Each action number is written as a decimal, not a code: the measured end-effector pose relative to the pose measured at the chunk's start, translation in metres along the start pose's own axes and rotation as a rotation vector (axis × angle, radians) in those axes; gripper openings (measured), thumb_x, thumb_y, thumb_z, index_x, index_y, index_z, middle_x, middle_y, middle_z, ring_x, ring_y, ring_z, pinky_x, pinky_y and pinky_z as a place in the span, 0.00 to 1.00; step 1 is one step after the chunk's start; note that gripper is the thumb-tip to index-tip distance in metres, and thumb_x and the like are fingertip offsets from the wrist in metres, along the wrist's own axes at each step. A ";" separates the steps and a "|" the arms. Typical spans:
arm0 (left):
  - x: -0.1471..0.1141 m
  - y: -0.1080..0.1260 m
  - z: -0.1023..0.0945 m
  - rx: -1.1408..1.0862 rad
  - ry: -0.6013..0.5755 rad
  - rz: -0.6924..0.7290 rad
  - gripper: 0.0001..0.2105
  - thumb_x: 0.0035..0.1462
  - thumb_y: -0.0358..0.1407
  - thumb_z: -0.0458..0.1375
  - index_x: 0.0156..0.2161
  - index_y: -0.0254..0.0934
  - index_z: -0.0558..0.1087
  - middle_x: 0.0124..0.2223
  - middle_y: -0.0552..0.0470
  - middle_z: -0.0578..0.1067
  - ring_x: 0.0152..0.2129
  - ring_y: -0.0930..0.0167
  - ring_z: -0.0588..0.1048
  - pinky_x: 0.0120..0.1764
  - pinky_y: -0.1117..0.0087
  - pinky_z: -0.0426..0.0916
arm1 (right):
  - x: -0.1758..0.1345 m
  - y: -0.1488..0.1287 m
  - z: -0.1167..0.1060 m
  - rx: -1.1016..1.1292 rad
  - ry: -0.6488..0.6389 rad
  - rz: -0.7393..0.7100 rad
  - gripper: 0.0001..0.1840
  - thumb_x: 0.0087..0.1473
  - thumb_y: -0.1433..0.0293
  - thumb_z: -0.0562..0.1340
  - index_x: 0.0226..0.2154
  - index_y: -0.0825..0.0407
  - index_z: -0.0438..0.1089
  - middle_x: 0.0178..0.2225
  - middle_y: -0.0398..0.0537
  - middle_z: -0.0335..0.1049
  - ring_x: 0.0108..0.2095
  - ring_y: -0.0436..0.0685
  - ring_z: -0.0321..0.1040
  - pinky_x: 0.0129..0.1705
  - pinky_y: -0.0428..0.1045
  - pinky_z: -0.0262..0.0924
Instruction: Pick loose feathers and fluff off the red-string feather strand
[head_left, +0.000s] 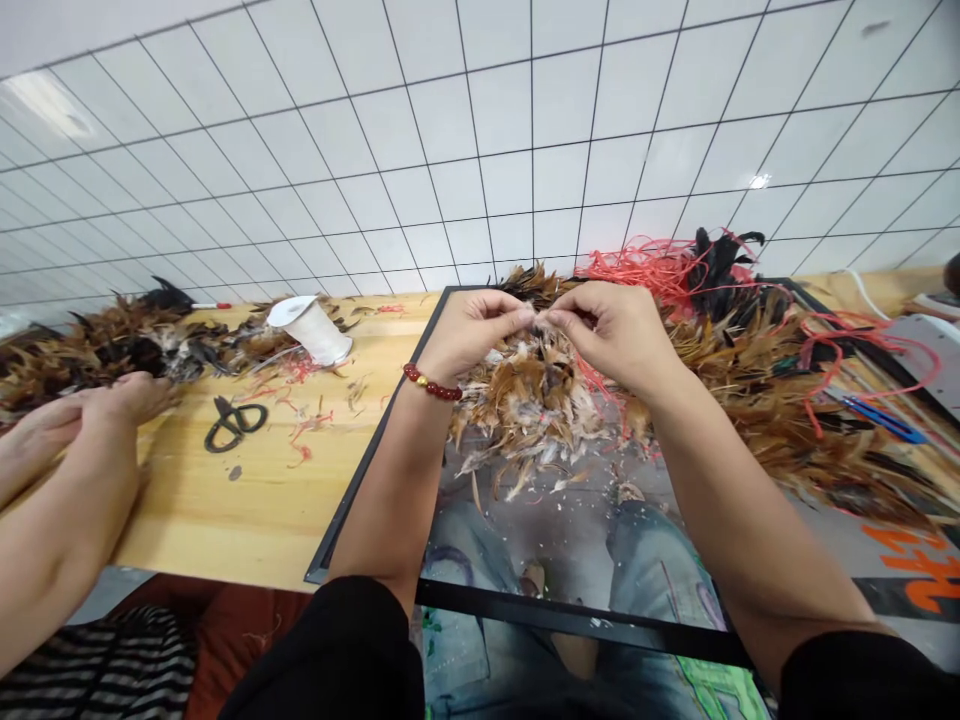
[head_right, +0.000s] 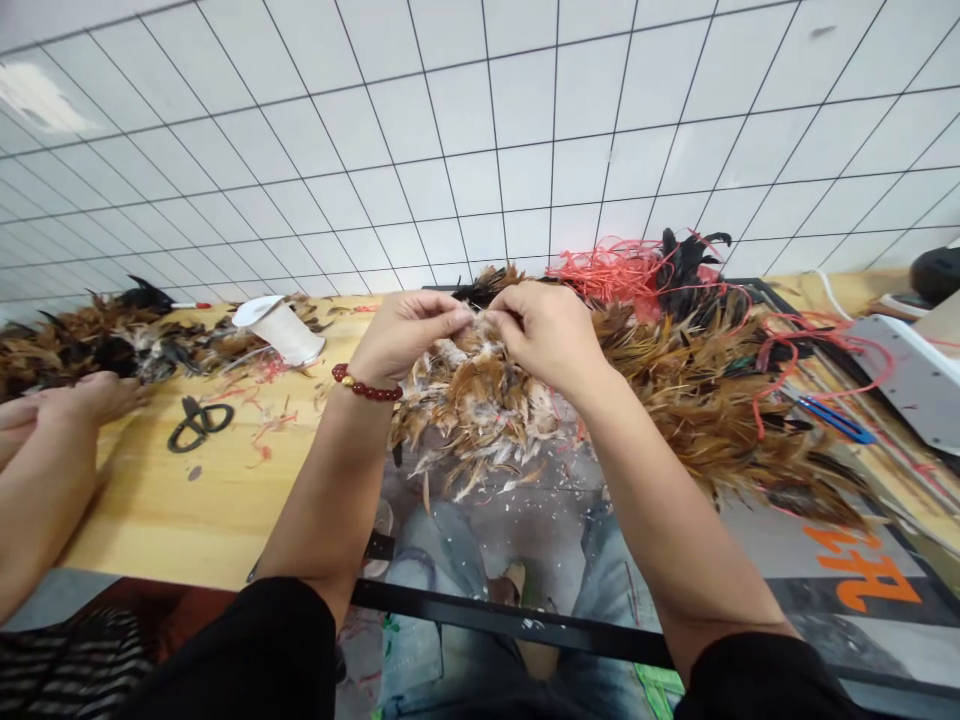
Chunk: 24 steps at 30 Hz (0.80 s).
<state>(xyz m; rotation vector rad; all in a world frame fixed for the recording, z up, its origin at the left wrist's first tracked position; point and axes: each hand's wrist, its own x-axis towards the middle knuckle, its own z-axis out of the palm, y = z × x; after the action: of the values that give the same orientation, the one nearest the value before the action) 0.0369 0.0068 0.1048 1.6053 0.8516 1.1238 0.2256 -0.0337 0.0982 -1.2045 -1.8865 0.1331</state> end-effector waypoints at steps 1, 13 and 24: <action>0.002 -0.003 0.001 -0.078 0.061 -0.013 0.09 0.45 0.37 0.72 0.26 0.34 0.79 0.25 0.52 0.77 0.22 0.76 0.72 0.29 0.73 0.66 | 0.000 0.000 0.000 0.025 0.078 0.033 0.10 0.58 0.66 0.60 0.32 0.52 0.77 0.31 0.49 0.77 0.32 0.55 0.70 0.40 0.51 0.62; 0.002 -0.011 0.027 -0.520 0.043 -0.167 0.11 0.49 0.40 0.71 0.33 0.36 0.79 0.34 0.50 0.81 0.33 0.73 0.78 0.43 0.69 0.72 | -0.002 -0.004 0.024 0.294 0.320 0.128 0.15 0.60 0.57 0.61 0.33 0.50 0.73 0.28 0.45 0.74 0.29 0.52 0.68 0.33 0.48 0.63; 0.004 -0.013 0.033 -0.488 0.035 -0.188 0.10 0.53 0.40 0.69 0.35 0.36 0.77 0.35 0.50 0.81 0.39 0.69 0.80 0.43 0.68 0.73 | -0.003 -0.002 0.024 0.188 0.256 0.095 0.13 0.59 0.59 0.61 0.32 0.51 0.74 0.29 0.46 0.74 0.29 0.53 0.67 0.37 0.51 0.65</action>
<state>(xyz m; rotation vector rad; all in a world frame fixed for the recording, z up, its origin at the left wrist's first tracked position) 0.0687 0.0039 0.0902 1.0849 0.6689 1.1219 0.2074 -0.0288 0.0828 -1.1251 -1.5601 0.1934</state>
